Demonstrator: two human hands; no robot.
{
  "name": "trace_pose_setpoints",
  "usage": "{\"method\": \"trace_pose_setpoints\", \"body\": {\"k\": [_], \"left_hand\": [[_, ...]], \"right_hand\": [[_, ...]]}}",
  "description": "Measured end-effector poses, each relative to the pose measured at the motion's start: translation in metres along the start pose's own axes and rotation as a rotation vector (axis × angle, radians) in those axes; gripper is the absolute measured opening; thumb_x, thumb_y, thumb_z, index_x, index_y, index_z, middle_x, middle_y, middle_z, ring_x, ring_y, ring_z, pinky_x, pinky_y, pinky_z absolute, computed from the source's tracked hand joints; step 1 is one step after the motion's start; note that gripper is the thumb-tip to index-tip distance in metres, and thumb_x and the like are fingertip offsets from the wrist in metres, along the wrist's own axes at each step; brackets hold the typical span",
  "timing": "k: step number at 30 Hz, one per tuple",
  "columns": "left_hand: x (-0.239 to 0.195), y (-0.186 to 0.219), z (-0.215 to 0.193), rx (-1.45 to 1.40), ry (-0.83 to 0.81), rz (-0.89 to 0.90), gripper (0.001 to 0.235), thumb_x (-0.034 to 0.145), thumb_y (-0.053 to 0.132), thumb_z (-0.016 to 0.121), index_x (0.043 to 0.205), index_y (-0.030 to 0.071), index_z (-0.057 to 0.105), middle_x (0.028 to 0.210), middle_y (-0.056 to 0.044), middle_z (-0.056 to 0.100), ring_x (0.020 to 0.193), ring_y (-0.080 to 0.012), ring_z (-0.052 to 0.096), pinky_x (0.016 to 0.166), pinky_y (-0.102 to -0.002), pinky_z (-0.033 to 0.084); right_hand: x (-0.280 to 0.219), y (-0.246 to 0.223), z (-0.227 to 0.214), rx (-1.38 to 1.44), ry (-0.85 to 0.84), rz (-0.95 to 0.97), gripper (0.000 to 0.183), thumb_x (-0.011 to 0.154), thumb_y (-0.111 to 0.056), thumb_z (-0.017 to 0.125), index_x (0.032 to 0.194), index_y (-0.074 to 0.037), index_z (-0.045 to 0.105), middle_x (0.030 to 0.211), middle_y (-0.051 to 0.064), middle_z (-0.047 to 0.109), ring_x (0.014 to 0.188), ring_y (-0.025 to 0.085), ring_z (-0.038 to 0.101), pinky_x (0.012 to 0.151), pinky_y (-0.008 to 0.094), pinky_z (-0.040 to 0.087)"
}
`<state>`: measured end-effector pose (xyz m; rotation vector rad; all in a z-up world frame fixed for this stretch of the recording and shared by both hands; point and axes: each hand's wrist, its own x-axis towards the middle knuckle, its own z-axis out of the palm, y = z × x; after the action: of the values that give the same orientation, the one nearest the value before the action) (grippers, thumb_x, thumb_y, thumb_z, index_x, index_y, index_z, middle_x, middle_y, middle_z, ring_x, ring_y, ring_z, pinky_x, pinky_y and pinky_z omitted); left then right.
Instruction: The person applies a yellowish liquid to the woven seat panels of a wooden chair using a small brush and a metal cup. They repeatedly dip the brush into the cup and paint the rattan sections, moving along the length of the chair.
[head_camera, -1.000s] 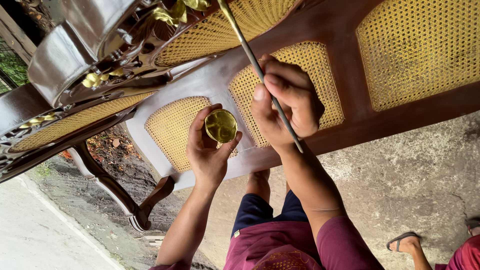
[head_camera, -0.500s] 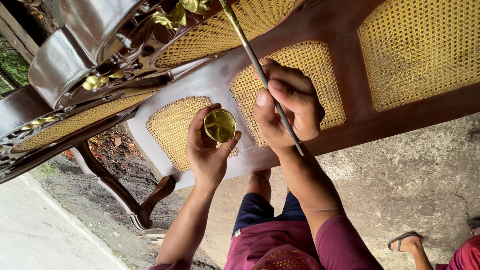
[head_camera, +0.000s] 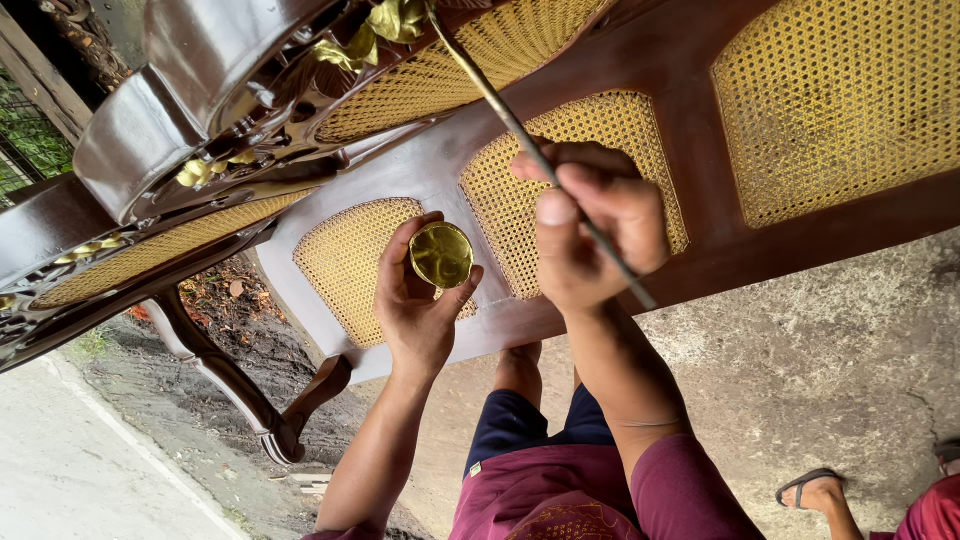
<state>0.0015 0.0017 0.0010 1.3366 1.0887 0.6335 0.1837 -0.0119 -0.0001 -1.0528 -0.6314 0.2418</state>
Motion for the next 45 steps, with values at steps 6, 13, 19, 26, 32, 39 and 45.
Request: {"method": "trace_pose_setpoints", "body": {"k": [6,13,19,26,32,39,45], "left_hand": [[0.002,0.0,0.003,0.028,0.005,0.007,0.078,0.084,-0.006,0.084,0.15,0.003,0.044,0.15,-0.017,0.055,0.136,-0.0271,0.061,0.117,-0.041,0.056],[0.002,0.0,0.01,0.001,0.016,-0.016,0.078,0.084,-0.008,0.083,0.15,0.002,0.044,0.151,-0.018,0.054,0.135,-0.026,0.061,0.116,-0.04,0.056],[0.003,-0.001,0.013,-0.012,0.028,-0.026,0.078,0.083,-0.01,0.083,0.15,0.001,0.044,0.152,-0.018,0.054,0.136,-0.0251,0.06,0.116,-0.039,0.055],[0.005,0.001,0.015,-0.032,0.041,-0.025,0.079,0.084,-0.011,0.082,0.151,0.002,0.043,0.153,-0.018,0.053,0.136,-0.0253,0.059,0.116,-0.039,0.055],[0.008,0.003,0.014,-0.026,0.033,-0.018,0.077,0.085,-0.009,0.082,0.151,0.002,0.043,0.154,-0.018,0.052,0.139,-0.026,0.058,0.117,-0.04,0.056],[0.007,0.002,0.015,-0.033,0.049,-0.039,0.078,0.084,-0.009,0.082,0.151,0.003,0.044,0.154,-0.018,0.052,0.138,-0.0262,0.058,0.118,-0.04,0.054],[0.007,0.0,0.014,-0.003,0.041,-0.002,0.079,0.084,-0.009,0.083,0.151,0.003,0.043,0.154,-0.019,0.052,0.139,-0.0265,0.058,0.119,-0.04,0.054]], "right_hand": [[0.005,0.014,-0.017,0.454,0.16,0.331,0.012,0.11,-0.012,0.067,0.118,-0.004,0.063,0.104,0.015,0.075,0.093,0.023,0.075,0.089,0.045,0.066],[0.005,0.031,-0.02,0.75,0.196,0.664,0.015,0.109,-0.02,0.065,0.11,-0.006,0.071,0.1,0.011,0.076,0.088,0.021,0.074,0.089,0.044,0.064],[0.0,0.039,-0.011,0.936,0.208,0.781,0.017,0.11,-0.023,0.065,0.11,-0.007,0.07,0.1,0.01,0.076,0.089,0.021,0.074,0.091,0.043,0.063],[0.001,0.043,-0.002,0.954,0.208,0.806,0.015,0.109,-0.023,0.065,0.108,-0.008,0.067,0.098,0.009,0.075,0.09,0.02,0.074,0.091,0.043,0.063],[0.0,0.05,0.002,1.0,0.204,0.783,0.013,0.108,-0.021,0.067,0.107,-0.008,0.068,0.099,0.009,0.076,0.09,0.02,0.075,0.09,0.042,0.064],[-0.001,0.046,-0.001,0.981,0.223,0.798,0.012,0.107,-0.02,0.067,0.107,-0.008,0.069,0.099,0.01,0.077,0.089,0.02,0.075,0.09,0.042,0.064],[0.0,0.042,-0.002,0.987,0.16,0.756,0.013,0.11,-0.019,0.066,0.105,-0.007,0.068,0.099,0.009,0.076,0.089,0.02,0.075,0.09,0.042,0.063]]}}
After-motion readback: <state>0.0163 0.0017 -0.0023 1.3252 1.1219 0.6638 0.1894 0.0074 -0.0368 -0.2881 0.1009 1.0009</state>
